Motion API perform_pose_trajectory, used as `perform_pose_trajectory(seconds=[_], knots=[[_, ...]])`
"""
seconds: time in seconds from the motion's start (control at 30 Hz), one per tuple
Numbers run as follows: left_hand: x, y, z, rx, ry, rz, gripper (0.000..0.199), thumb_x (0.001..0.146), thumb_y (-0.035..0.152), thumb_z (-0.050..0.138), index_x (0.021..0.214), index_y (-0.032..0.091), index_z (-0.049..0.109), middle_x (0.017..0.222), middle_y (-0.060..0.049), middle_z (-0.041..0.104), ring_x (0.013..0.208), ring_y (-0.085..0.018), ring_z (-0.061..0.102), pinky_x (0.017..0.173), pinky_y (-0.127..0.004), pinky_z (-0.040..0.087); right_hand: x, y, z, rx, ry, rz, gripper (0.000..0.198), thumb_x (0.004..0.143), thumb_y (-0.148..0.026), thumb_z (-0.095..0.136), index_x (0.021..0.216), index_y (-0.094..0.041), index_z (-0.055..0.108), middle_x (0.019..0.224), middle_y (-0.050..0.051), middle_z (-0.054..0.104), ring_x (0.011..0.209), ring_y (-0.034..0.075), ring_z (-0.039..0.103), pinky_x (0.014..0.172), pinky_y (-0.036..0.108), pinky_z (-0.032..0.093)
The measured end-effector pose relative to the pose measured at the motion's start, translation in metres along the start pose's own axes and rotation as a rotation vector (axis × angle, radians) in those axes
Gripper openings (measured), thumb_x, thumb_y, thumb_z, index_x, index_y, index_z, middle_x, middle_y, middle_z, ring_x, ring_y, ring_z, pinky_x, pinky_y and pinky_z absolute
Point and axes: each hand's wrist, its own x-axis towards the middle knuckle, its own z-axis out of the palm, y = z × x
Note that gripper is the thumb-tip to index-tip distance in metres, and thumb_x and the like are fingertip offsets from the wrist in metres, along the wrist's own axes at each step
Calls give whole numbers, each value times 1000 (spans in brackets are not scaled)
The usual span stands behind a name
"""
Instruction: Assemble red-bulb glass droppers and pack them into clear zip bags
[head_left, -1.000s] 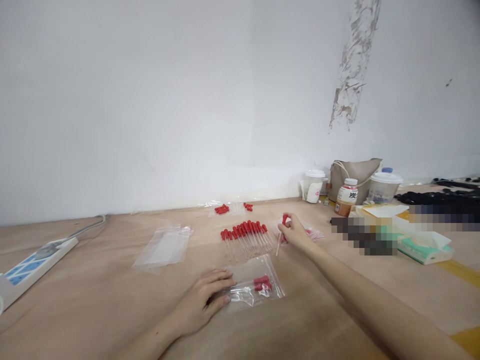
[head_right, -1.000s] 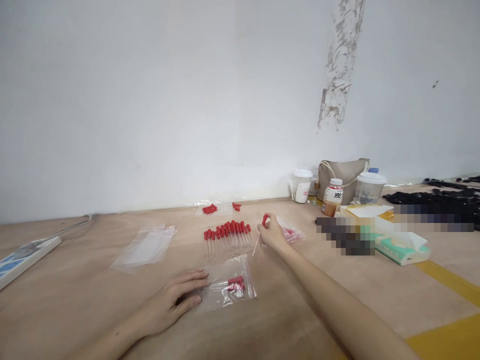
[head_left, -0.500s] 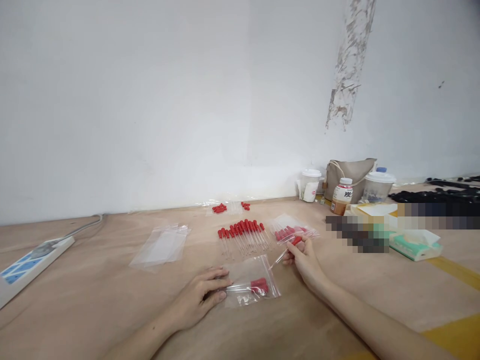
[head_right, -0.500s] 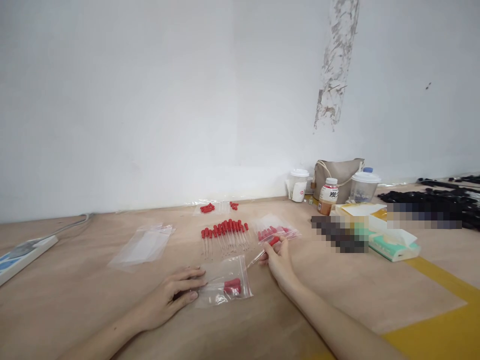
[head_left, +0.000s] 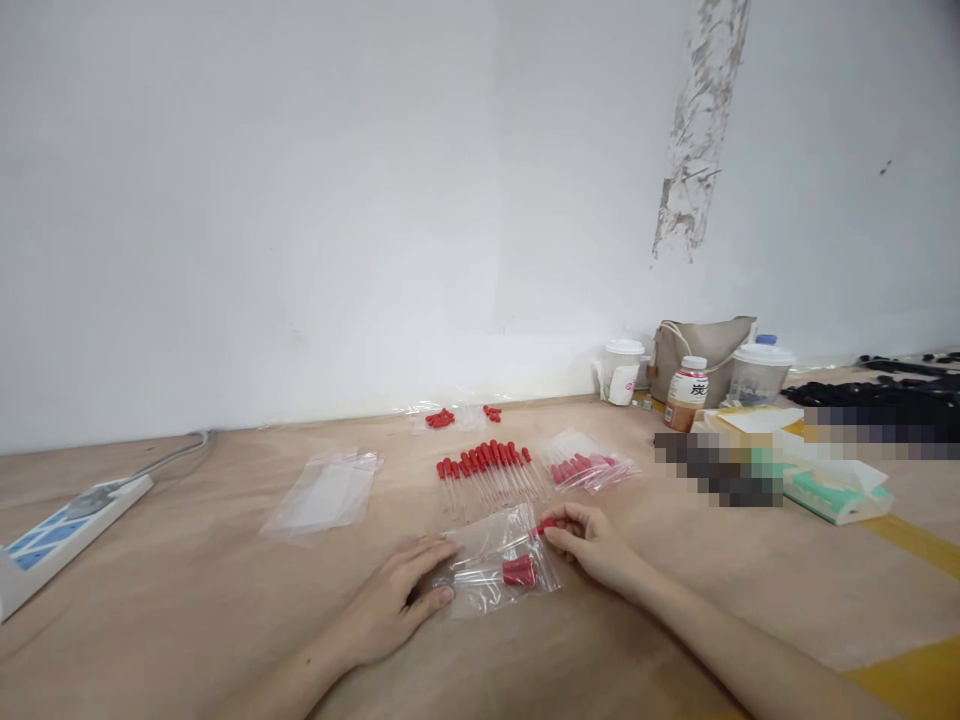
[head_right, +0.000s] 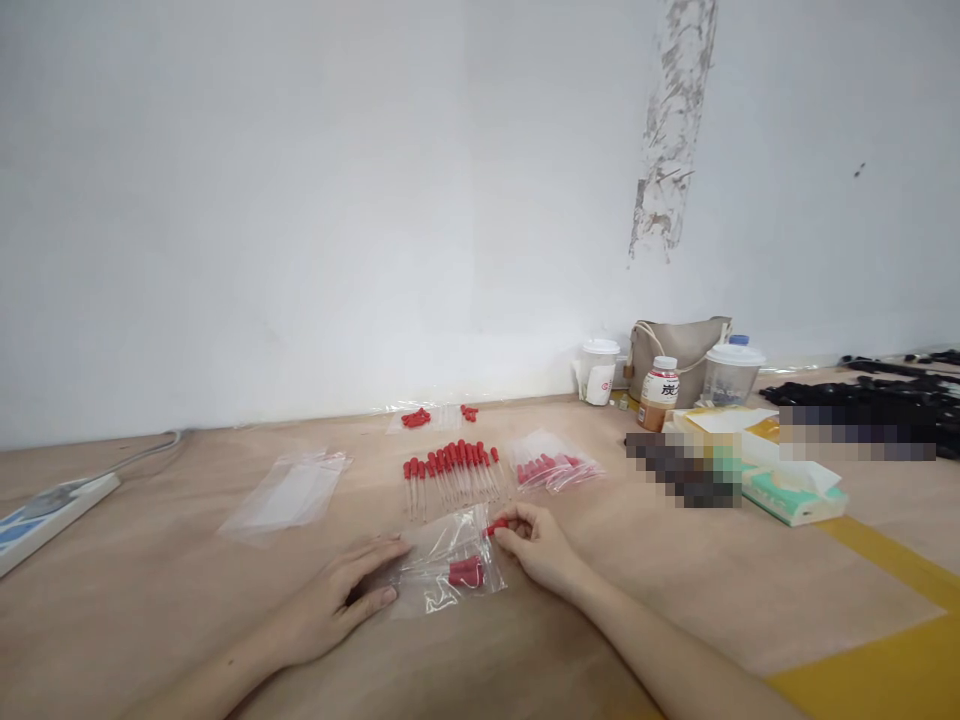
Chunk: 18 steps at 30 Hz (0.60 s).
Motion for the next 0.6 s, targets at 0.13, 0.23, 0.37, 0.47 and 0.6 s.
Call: perform_pose_trajectory(seconds=[0.13, 0.23, 0.37, 0.47, 0.6], knots=[[1, 0, 0, 13, -6, 7, 40, 85, 37, 45, 124, 29, 42, 126, -2, 48, 116, -21, 40, 98, -39, 31, 2, 7, 0, -177, -27, -169, 14, 66, -23, 59, 79, -16, 57, 63, -2, 54, 55, 9, 47, 51, 21, 37], [1, 1, 0, 11, 0, 6, 40, 85, 37, 45, 124, 30, 43, 125, -2, 49, 115, -21, 42, 98, -39, 32, 3, 8, 5, -200, -34, -195, 9, 67, -21, 58, 74, -15, 56, 62, -1, 55, 54, 9, 47, 50, 20, 37], [1, 1, 0, -2, 22, 20, 39, 84, 38, 46, 123, 30, 44, 124, -2, 50, 114, -22, 43, 97, -39, 33, 2, 4, 9, -280, -148, -237, 14, 73, -22, 50, 71, -16, 63, 69, 2, 62, 65, 13, 55, 59, 23, 42], [1, 2, 0, -10, 19, 29, 37, 84, 37, 46, 120, 30, 47, 123, -1, 51, 115, -22, 42, 97, -39, 33, 4, 0, 2, -287, -197, -232, 20, 76, -24, 46, 79, -16, 65, 78, 3, 65, 74, 15, 58, 67, 25, 43], [2, 3, -1, -25, -12, 33, 33, 85, 37, 45, 118, 31, 50, 124, -1, 50, 116, -21, 40, 98, -39, 32, 27, -10, -17, -573, 46, -110, 15, 72, -20, 50, 78, -13, 62, 77, 4, 66, 71, 13, 58, 63, 21, 42]])
